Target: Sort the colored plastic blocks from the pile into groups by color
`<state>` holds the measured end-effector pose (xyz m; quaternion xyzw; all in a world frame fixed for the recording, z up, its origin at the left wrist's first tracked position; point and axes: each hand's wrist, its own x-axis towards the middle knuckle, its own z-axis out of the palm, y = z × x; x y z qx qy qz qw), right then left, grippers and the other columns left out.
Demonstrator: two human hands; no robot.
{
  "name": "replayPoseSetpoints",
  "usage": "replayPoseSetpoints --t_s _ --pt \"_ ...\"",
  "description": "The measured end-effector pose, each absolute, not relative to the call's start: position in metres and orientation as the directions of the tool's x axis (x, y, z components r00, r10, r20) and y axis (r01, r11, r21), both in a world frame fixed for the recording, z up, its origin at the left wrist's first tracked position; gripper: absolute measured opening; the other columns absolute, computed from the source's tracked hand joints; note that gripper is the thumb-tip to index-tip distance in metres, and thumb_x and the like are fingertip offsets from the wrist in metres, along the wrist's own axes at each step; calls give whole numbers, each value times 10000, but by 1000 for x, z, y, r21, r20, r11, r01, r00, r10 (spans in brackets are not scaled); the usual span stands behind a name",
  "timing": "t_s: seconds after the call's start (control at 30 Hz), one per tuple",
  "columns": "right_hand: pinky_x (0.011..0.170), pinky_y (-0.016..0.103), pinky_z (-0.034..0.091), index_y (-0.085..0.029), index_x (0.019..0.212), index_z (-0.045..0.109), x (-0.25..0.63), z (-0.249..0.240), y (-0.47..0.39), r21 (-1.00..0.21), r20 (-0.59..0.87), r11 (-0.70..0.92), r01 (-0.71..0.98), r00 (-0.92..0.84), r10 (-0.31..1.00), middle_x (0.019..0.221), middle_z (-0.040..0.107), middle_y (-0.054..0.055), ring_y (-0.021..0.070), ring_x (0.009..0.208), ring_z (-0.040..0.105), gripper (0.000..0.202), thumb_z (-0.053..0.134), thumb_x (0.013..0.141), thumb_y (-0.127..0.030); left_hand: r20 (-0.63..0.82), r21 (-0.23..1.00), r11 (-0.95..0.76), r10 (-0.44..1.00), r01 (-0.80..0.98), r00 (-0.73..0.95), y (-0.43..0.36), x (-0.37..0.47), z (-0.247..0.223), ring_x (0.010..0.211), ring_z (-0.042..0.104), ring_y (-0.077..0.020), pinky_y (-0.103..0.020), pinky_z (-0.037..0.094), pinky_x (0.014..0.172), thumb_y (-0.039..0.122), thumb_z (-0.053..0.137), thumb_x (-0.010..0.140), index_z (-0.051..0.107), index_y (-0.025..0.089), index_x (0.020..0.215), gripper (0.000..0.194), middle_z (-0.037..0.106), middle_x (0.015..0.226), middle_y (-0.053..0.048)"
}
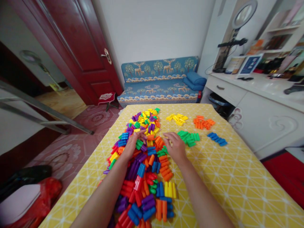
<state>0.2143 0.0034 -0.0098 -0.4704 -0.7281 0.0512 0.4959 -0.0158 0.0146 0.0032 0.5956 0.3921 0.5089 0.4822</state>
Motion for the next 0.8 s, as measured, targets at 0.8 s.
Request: replayPoseSetpoints --t_s 0.8 --pt "928 344 487 -235 958 680 134 18 -36 -714 500 588 380 -312 808 1075 609 40 188 1021 604 197 699 763 -213 251 967 -250 968 -46 -2 10 -19 9 634 568 -132 -247 466 606 633 294 923 682 119 1055 657 613 729 -43"
